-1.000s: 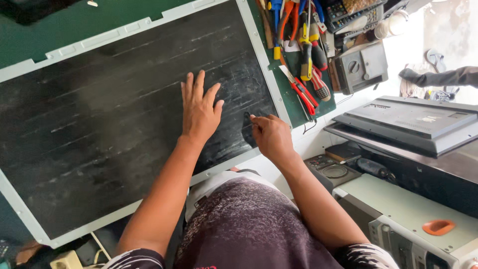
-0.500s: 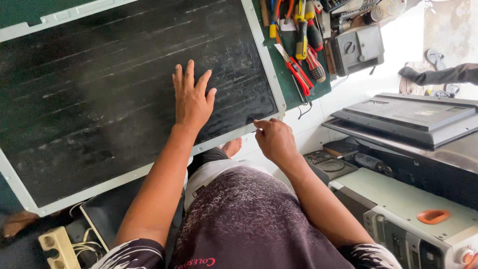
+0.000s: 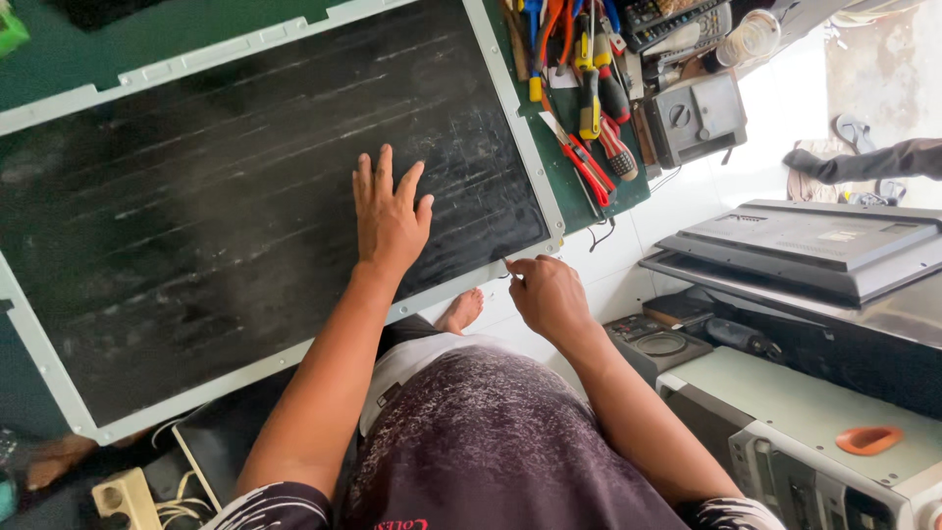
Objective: The person applies strips of white tape to the edges and center of a large, dark rectangular screen panel. They smooth the tape down with their fingers and briefly use a remote control on a nearby TV before continuing to apply more tape to the panel.
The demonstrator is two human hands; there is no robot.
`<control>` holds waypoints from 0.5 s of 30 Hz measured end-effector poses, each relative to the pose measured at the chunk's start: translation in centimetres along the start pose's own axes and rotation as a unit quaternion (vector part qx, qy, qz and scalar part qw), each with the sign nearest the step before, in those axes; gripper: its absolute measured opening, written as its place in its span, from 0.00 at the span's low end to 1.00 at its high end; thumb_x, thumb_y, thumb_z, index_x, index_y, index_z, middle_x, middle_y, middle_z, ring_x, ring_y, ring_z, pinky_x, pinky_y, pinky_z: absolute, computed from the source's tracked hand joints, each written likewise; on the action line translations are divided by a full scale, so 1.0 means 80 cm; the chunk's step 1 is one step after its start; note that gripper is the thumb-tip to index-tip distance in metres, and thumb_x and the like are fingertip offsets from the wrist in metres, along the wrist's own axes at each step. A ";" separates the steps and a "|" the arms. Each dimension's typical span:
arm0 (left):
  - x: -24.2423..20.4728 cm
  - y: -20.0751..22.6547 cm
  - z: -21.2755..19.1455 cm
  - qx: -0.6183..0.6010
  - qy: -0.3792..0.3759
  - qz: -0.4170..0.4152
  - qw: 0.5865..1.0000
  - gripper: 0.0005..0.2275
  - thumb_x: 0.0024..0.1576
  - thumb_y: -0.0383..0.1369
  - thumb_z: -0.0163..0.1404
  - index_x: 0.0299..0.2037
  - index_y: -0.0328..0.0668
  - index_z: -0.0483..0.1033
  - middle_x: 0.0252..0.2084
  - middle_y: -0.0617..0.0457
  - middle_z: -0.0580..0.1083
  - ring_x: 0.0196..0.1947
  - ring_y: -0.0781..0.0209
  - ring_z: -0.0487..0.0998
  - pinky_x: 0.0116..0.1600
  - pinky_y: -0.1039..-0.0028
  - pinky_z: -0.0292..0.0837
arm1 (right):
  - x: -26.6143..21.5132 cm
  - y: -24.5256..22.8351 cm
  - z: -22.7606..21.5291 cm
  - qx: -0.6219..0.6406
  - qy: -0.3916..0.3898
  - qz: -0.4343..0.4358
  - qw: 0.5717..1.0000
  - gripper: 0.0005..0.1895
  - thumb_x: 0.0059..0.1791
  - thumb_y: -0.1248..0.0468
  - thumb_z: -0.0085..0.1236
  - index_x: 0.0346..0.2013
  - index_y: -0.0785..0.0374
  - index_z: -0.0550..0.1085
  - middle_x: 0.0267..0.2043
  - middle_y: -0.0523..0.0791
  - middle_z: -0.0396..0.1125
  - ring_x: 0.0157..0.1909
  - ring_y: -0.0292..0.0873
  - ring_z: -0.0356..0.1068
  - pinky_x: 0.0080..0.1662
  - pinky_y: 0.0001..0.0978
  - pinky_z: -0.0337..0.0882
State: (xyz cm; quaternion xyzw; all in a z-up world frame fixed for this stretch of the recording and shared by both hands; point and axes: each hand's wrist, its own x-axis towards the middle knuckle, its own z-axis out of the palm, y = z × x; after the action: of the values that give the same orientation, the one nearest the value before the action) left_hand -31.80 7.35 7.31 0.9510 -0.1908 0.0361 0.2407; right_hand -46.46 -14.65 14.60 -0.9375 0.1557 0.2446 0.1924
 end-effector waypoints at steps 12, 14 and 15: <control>0.028 -0.034 -0.012 0.015 -0.014 0.019 1.000 0.22 0.60 0.42 0.60 0.64 0.50 0.79 0.74 0.37 0.64 0.75 0.29 0.61 0.75 0.40 0.56 | 0.001 -0.044 -0.022 0.039 0.084 0.029 0.995 0.17 0.52 0.57 0.60 0.56 0.49 0.83 0.35 0.46 0.75 0.42 0.53 0.78 0.47 0.47 0.79; 0.039 -0.050 -0.014 0.011 -0.023 0.013 1.000 0.22 0.60 0.42 0.59 0.64 0.48 0.79 0.74 0.38 0.64 0.75 0.31 0.60 0.75 0.41 0.56 | 0.025 -0.061 -0.017 0.068 0.140 0.009 0.988 0.18 0.51 0.55 0.63 0.56 0.48 0.82 0.35 0.45 0.75 0.43 0.54 0.78 0.48 0.49 0.78; 0.053 -0.059 -0.014 0.013 -0.034 0.011 0.999 0.22 0.60 0.42 0.60 0.65 0.48 0.78 0.74 0.38 0.63 0.76 0.32 0.60 0.76 0.42 0.55 | 0.048 -0.072 -0.017 0.075 0.172 -0.016 0.982 0.17 0.52 0.55 0.63 0.55 0.46 0.82 0.34 0.44 0.75 0.44 0.54 0.78 0.49 0.49 0.78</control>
State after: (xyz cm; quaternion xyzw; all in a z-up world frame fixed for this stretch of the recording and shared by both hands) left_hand -26.09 10.24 6.92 0.9526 -0.2088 0.0085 0.2210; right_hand -40.52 -10.97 15.35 -0.9509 0.1893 0.0638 0.2363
